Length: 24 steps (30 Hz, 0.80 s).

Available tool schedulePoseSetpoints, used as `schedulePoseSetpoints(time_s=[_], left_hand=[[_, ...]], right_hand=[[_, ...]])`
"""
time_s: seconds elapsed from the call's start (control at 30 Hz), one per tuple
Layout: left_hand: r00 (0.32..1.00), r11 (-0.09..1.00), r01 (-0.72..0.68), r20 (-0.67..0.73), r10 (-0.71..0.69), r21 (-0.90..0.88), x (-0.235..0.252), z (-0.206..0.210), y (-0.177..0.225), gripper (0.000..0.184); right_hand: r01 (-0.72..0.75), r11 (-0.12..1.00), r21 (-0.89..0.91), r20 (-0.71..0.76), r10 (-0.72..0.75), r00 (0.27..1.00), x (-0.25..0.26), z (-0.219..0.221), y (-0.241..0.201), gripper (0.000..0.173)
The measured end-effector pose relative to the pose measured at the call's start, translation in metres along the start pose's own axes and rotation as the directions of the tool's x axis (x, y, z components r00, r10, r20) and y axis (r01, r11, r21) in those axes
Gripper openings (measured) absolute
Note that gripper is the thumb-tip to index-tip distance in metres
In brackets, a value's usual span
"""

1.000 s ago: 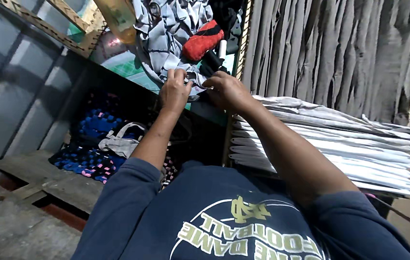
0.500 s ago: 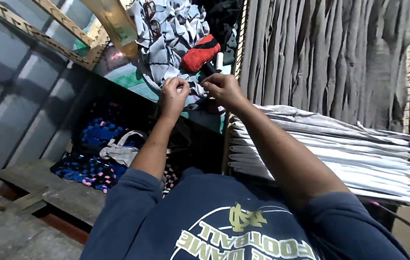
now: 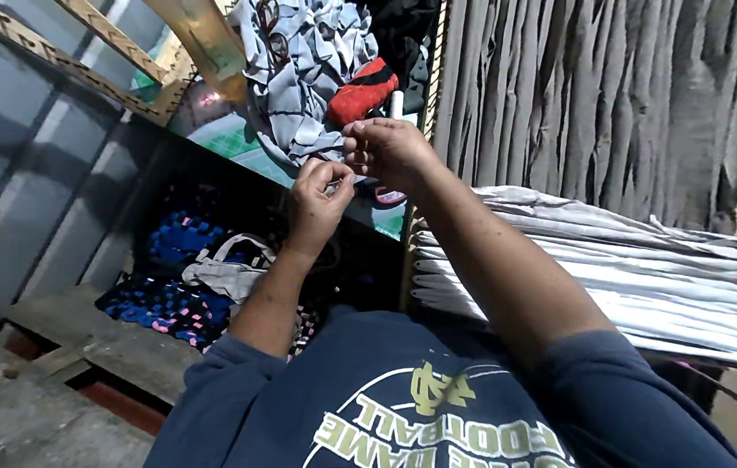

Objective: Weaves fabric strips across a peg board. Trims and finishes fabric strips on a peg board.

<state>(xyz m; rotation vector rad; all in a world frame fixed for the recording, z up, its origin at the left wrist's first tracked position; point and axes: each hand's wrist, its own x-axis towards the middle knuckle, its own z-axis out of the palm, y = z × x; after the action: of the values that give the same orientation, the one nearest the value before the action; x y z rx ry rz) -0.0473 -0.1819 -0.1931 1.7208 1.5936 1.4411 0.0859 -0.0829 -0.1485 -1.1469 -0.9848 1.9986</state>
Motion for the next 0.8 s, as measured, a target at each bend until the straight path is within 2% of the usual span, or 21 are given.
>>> schedulePoseSetpoints(time_s=[0.2,0.33,0.47,0.67,0.8], left_hand=[[0.998,1.0,0.018,0.065,-0.017,-0.017,-0.017,-0.001,0.005,0.009],[0.994,0.998,0.028,0.105,-0.022,-0.054,-0.023,-0.001,0.008,0.008],[0.98,0.989,0.074,0.194,-0.047,-0.131,-0.022,0.003,0.016,0.01],[0.936,0.991,0.019,0.351,0.028,-0.129,-0.024,0.013,0.027,0.011],[0.92,0.993,0.017,0.39,0.03,-0.116,-0.027,0.016,0.034,0.012]], right_hand=[[0.073,0.996,0.06,-0.078,-0.068,0.995,-0.005,-0.009,-0.024,0.017],[0.19,0.979,0.08,-0.15,-0.176,0.973,-0.022,-0.023,-0.035,0.017],[0.293,0.953,0.08,-0.154,-0.279,0.948,-0.045,-0.041,-0.043,0.02],[0.509,0.86,-0.037,-0.139,-0.509,0.85,-0.088,-0.065,-0.056,0.023],[0.642,0.763,-0.071,-0.121,-0.645,0.754,-0.12,-0.085,-0.067,0.026]])
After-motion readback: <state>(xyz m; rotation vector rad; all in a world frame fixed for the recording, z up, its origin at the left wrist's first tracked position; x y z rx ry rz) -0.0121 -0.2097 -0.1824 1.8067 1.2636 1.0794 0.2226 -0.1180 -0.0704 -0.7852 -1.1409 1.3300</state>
